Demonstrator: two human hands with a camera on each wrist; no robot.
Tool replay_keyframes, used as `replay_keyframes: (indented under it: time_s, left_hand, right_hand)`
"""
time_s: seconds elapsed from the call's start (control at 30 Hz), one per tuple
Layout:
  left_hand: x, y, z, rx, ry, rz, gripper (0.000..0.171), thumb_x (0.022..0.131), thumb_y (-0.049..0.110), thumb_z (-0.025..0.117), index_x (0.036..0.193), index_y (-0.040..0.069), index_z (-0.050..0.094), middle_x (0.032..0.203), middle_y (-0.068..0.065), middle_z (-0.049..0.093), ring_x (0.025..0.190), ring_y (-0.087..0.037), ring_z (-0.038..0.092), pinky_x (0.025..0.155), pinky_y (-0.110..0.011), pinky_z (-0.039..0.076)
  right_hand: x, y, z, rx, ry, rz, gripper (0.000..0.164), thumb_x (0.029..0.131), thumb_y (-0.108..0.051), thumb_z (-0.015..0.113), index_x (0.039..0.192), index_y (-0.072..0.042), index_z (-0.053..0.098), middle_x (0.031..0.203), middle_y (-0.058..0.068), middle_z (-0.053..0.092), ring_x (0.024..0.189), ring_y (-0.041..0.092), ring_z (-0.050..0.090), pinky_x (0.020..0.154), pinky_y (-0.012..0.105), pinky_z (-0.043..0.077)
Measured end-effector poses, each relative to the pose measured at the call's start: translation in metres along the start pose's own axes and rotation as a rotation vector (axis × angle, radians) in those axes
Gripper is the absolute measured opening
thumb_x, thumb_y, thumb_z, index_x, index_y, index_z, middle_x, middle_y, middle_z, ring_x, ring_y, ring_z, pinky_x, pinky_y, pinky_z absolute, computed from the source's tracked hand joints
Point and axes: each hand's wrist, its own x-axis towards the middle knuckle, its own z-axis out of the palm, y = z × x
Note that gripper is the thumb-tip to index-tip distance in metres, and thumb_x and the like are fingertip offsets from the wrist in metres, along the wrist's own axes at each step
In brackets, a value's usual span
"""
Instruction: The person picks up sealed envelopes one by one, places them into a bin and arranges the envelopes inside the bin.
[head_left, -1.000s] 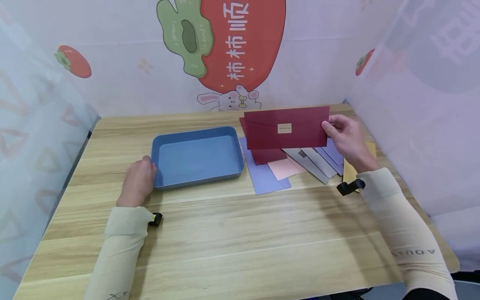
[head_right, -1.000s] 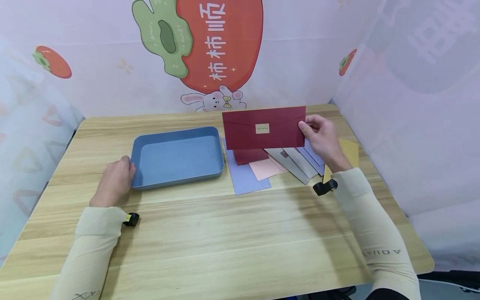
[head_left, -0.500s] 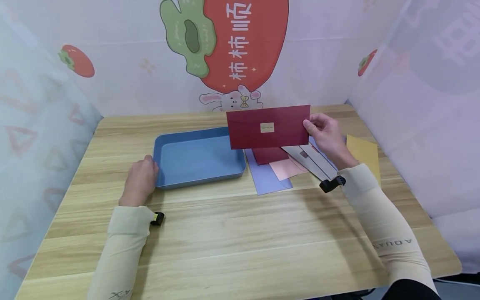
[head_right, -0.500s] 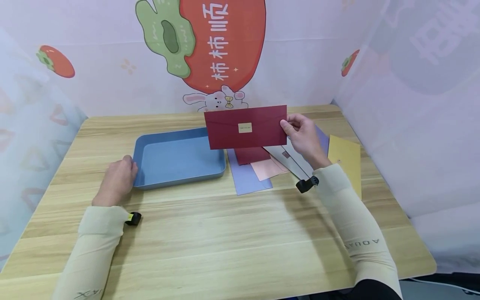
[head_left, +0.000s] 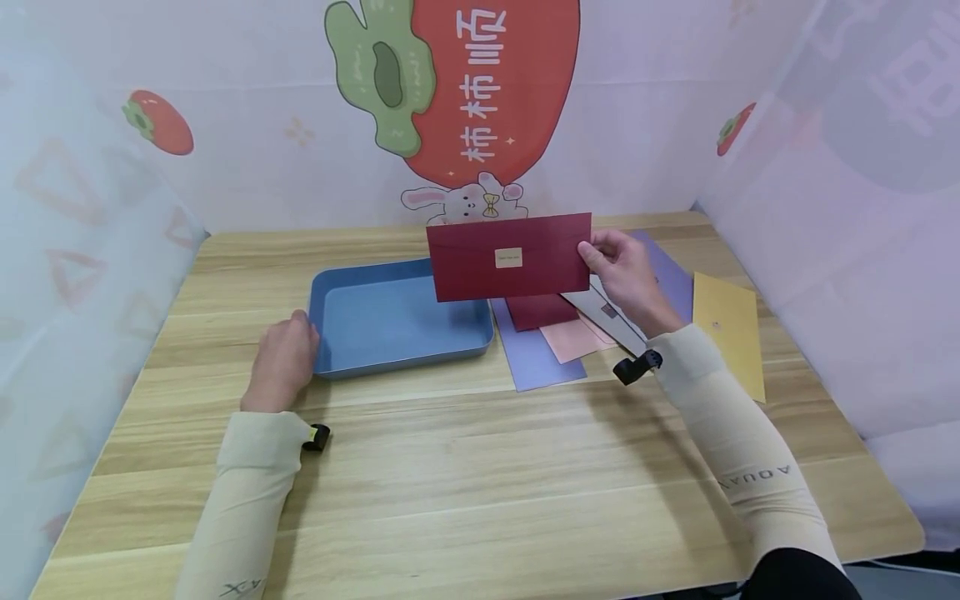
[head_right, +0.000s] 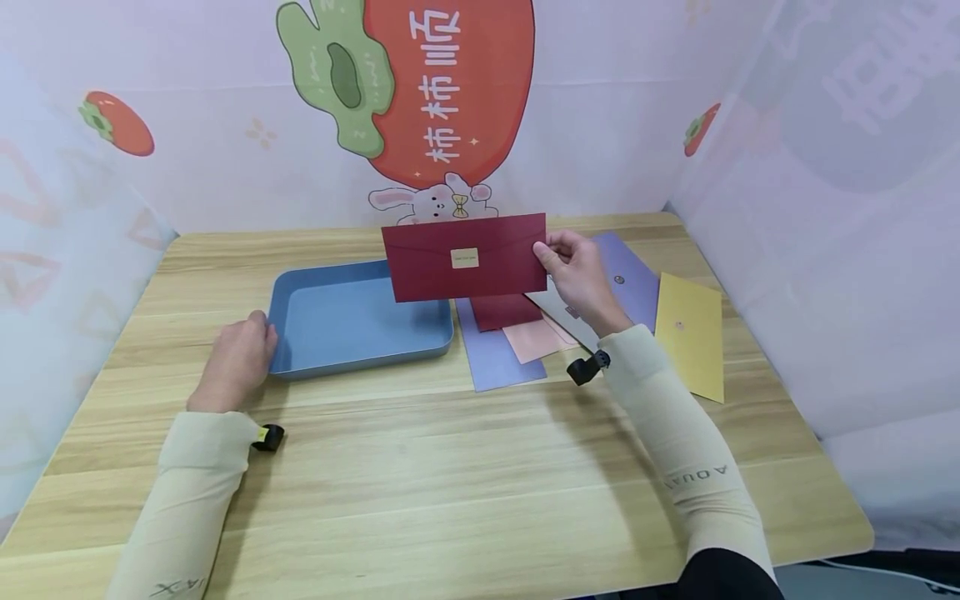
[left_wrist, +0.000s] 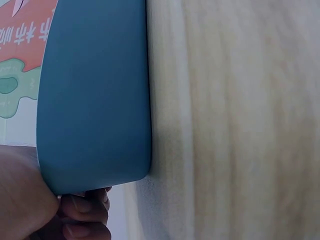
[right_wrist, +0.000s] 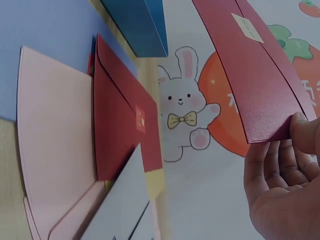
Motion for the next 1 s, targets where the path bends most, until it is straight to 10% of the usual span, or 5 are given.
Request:
replay_keyframes:
  time_s: [1.0]
  left_hand:
    - [-0.001, 0.0, 0.002, 0.024, 0.018, 0.011, 0.031, 0.11, 0.011, 0.04, 0.113, -0.018, 0.052, 0.097, -0.04, 0.062, 0.093, -0.058, 0.065, 0.08, -0.065, 0.054]
  right_hand:
    - [0.022, -0.008, 0.071, 0.025, -0.069, 0.041, 0.021, 0.109, -0.021, 0.058, 0.121, -0.006, 0.064, 0.118, 0.013, 0.07, 0.104, 0.022, 0.072, 0.093, 0.033, 0.06]
